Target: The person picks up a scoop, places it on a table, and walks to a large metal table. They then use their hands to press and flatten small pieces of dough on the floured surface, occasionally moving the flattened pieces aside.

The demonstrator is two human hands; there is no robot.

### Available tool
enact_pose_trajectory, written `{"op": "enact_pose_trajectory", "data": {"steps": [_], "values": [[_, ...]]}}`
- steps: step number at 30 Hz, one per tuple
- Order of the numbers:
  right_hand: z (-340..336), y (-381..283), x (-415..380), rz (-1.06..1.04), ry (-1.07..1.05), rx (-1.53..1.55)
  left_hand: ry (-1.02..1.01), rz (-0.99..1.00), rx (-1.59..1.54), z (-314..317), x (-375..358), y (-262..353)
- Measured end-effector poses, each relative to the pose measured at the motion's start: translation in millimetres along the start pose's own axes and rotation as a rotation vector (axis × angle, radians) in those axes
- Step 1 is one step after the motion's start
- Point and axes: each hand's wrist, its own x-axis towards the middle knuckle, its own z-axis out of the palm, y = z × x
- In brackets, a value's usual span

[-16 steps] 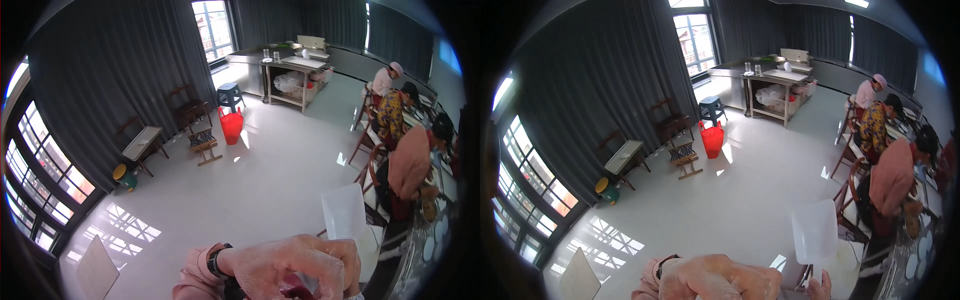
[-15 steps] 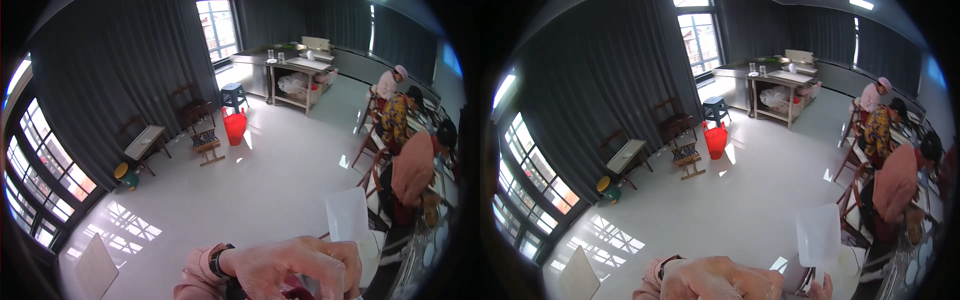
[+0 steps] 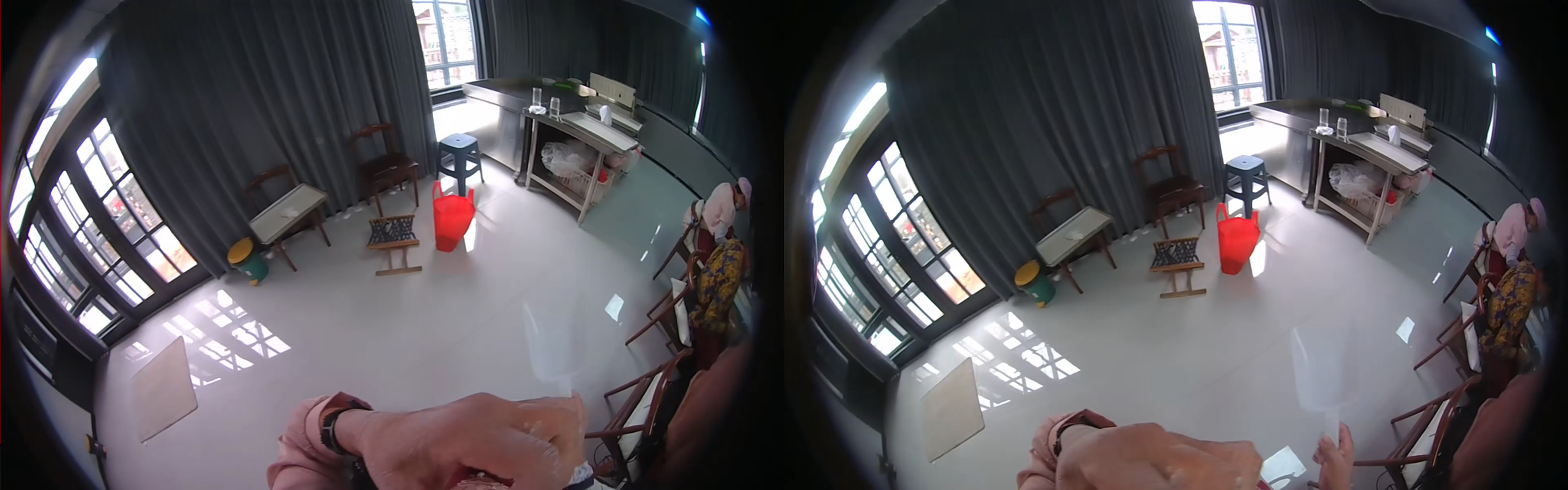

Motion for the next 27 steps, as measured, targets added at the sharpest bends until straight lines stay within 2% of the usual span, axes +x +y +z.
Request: {"op": "enact_pose_trajectory", "data": {"steps": [1,2,6,8,9,11,13,18,20,21,23,27], "values": [[14,-10,25,-0.038,-0.079,0.121,-0.086,-0.004,0.116,-25,6,-3],[28,-20,48,-0.043,-0.058,0.111,-0.127,0.048,0.119,-49,14,-11],[78,-49,146,-0.066,-0.112,0.107,-0.131,0.014,0.117,-144,29,-18],[94,-58,198,-0.08,-0.153,0.142,-0.148,-0.126,0.165,-198,44,-13],[99,-67,218,-0.092,-0.134,0.138,-0.158,-0.118,0.146,-224,50,-19],[109,-92,258,-0.039,-0.11,0.045,-0.054,-0.037,0.035,-272,67,-34],[118,-112,293,-0.058,-0.062,0.067,-0.129,-0.04,-0.008,-328,95,-40],[102,-128,372,-0.093,0.121,0.184,-0.211,-0.01,-0.139,-437,146,-78],[94,-136,400,-0.129,0.231,0.155,-0.294,-0.226,-0.176,-487,163,-83],[90,-138,419,-0.138,0.253,0.158,-0.306,-0.224,-0.197,-509,167,-95],[81,-146,459,-0.194,0.35,0.147,-0.195,-0.222,-0.231,-553,172,-123],[71,-186,557,-0.213,0.344,0.251,-0.219,-0.264,-0.21,-653,204,-176]]}}
